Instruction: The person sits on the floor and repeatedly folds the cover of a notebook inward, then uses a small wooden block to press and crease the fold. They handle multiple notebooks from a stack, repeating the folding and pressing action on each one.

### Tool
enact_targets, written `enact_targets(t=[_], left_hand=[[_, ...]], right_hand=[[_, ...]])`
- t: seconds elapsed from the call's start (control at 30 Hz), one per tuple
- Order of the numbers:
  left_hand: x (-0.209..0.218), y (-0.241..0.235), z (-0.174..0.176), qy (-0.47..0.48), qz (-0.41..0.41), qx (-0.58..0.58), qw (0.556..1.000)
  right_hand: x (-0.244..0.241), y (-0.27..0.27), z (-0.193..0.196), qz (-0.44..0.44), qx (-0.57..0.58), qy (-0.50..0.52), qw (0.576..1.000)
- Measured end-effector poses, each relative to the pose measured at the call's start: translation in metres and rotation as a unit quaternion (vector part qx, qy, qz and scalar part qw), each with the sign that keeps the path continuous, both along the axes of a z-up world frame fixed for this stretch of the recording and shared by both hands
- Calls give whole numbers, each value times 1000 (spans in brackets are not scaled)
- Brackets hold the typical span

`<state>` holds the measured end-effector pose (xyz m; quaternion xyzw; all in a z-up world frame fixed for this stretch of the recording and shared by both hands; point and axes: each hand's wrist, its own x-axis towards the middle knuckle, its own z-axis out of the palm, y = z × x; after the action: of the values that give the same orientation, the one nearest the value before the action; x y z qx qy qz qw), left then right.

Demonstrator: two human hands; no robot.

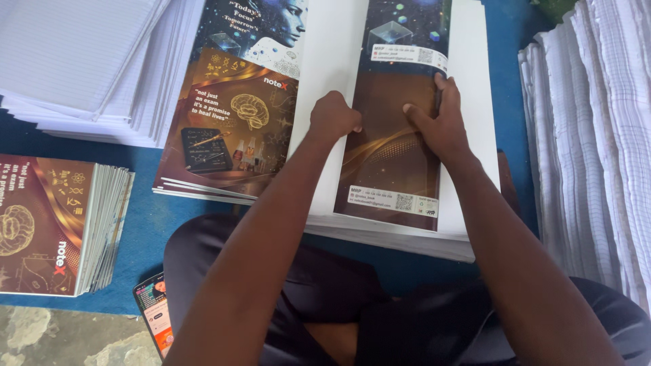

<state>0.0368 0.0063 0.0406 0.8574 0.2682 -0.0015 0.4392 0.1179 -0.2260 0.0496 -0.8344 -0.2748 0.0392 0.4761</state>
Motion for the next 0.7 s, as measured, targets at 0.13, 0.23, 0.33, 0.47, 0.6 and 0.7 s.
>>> enact_targets(t=[0.13, 0.23, 0.33, 0.47, 0.6, 0.7], left_hand=[[6, -10, -19, -7, 10, 83, 997], [4, -12, -26, -23, 21, 69, 997], [2, -19, -28, -67, 64, 117, 989], [0, -19, -29, -48, 51, 111, 991], [1, -17, -30, -41, 53, 111, 992], [0, -17, -31, -43, 61, 103, 992]], right_hand=[[-2, 3, 5, -16, -72, -16, 997], [-5, 6, 10, -23, -87, 5, 996], [-8, 10, 12, -25, -112, -1, 993], [-8, 11, 12, -35, -128, 11, 991], [-8, 12, 11, -32, -139, -5, 990], [-8, 13, 12, -33, -148, -15, 988]])
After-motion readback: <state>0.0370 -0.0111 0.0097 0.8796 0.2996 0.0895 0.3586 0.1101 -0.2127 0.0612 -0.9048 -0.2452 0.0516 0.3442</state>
